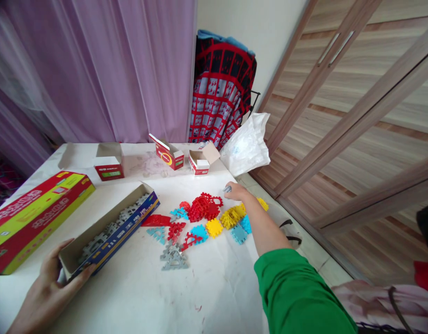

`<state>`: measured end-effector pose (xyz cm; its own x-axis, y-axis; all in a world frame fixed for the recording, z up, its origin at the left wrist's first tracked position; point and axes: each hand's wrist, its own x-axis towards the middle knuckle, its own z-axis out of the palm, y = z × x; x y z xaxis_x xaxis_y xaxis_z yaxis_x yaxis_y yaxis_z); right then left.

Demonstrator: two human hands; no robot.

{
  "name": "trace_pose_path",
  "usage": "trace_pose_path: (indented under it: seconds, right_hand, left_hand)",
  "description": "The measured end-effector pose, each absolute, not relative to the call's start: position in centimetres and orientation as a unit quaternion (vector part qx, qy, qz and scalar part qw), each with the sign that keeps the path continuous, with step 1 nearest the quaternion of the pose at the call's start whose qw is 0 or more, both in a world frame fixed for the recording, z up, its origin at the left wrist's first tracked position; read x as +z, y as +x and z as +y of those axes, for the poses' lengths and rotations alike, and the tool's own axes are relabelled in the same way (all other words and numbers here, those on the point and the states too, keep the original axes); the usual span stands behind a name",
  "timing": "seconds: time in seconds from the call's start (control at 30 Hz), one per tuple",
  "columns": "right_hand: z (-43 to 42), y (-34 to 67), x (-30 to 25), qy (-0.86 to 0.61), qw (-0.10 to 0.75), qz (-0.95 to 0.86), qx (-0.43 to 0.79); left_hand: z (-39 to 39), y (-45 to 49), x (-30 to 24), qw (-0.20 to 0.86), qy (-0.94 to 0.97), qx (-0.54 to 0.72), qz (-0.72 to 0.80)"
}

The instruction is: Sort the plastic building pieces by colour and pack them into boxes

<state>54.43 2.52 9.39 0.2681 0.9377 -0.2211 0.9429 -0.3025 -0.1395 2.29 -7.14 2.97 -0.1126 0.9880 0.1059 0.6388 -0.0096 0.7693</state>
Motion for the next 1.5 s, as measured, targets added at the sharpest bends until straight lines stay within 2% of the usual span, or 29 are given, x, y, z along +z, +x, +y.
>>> trace_pose_path:
  seconds: [0.17,0.27,0.5,0.73,1.17,1.5]
  right_hand:
    - [2.7,53.1,12.9,0.759,-0.136,0.594,-0.229]
    - [3.2,49.5,15.1,0.705,-0.165,0.644,-0.248]
    - [2.6,32.4,19.7,0.481,-0.104,0.845,-0.209]
    - [1.2,20.8,17.4,0.421,-0.023,0.892,-0.165]
    - [-1.2,17.3,15.2,0.384,0.027,0.902,-0.194]
    - [0.7,19.4,15.7,0.414,-0.007,0.89,-0.189]
  left_hand:
    - [-7.3,2.3,2.5,0.256,0.626,0.357,0.645]
    - [-7.5,2.4,2.6,0.253,0.64,0.368,0.625]
    - [-7.9,2.9,2.8,0.237,0.651,0.382,0.611]
    - [-8.1,3.3,2.1,0.215,0.658,0.408,0.596]
    - [-8.3,3.7,2.3,0.212,0.66,0.427,0.581]
    - [-8.4,3.7,2.0,0.225,0.653,0.412,0.594]
